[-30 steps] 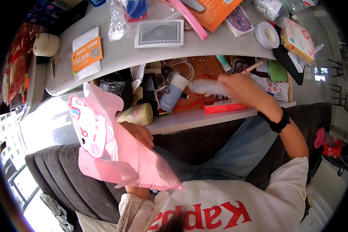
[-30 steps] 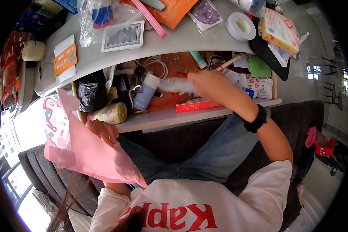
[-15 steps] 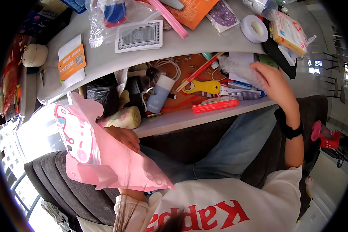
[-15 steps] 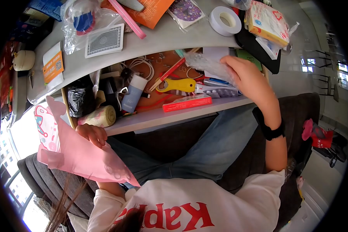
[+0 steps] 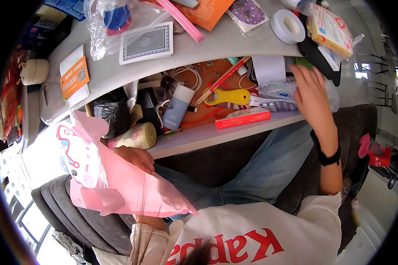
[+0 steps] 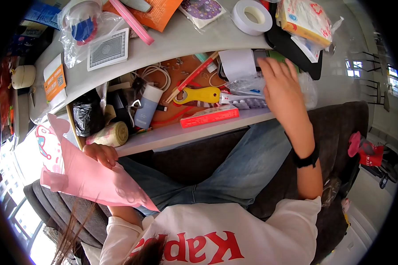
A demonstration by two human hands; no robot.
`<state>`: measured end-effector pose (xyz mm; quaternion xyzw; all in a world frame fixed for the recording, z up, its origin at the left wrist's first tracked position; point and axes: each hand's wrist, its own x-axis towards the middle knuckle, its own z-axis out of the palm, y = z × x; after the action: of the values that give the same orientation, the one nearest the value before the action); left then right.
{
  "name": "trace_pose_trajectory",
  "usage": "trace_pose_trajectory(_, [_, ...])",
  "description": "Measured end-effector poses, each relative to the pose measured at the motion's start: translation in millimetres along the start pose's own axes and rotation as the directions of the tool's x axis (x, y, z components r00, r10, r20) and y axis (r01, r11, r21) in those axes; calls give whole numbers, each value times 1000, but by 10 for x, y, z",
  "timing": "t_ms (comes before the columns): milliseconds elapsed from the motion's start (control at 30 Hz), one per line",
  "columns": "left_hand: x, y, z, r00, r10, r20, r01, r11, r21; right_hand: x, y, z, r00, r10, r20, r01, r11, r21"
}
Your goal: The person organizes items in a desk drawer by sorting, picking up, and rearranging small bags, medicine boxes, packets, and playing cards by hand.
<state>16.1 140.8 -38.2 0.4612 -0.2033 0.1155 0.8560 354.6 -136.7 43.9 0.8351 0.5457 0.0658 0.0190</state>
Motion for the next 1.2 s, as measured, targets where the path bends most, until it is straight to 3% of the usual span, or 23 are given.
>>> trace_pose_trajectory(33, [7, 16, 14, 1000, -24, -19, 24, 1000, 7, 19, -83, -57, 999, 11, -50, -15, 996, -87])
trace_pose_trajectory(133, [-12, 3, 46, 997, -13, -74, 14, 1000, 18, 66, -417, -270, 986, 68, 152, -59, 997, -58])
trace_pose_trajectory(167, [-28, -5, 61, 995, -1, -99, 4, 1000, 28, 58, -505, -209, 995, -25, 99, 26, 1000, -3])
trace_pose_trajectory(267, [-15, -31, 251, 965, 43, -258, -36, 999, 34, 196, -669, 24, 927, -180, 328, 90, 958, 273])
trace_pose_trajectory(333, [-4, -19, 298, 951, 56, -304, -44, 998, 46, 281, -583, 399, 896, -225, 383, 152, 965, 211])
trace_pose_trajectory(433, [-53, -51, 186, 976, 89, -200, -79, 995, 57, 508, -432, 771, 721, -293, 628, 51, 927, 373])
trace_pose_trajectory(567, [-30, -156, -116, 978, 165, 126, -160, 986, -51, 553, -480, 830, 751, -342, 565, 130, 915, 381])
trace_pose_trajectory(633, [28, -141, -122, 971, 137, 195, -127, 990, -62, 440, -542, 953, 778, -338, 530, 170, 925, 341])
trace_pose_trajectory(733, [97, -26, -56, 990, 41, 137, -40, 999, -9, 432, -561, 944, 777, -376, 505, 190, 905, 382])
trace_pose_trajectory(833, [95, -7, -32, 994, 27, 110, -28, 1000, 10, 601, -530, 712, 715, -338, 612, 31, 890, 456])
trace_pose_trajectory(933, [75, 9, -11, 997, 7, 78, -10, 999, 32, 548, -387, 665, 807, -389, 444, 97, 830, 550])
trace_pose_trajectory(1133, [21, -1, 14, 1000, 17, 25, -17, 1000, -20, 520, -326, 511, 805, -342, 485, 88, 877, 472])
trace_pose_trajectory(1200, [18, -8, -21, 997, 52, 53, -47, 996, -79, 566, -374, 488, 778, -254, 574, -50, 887, 460])
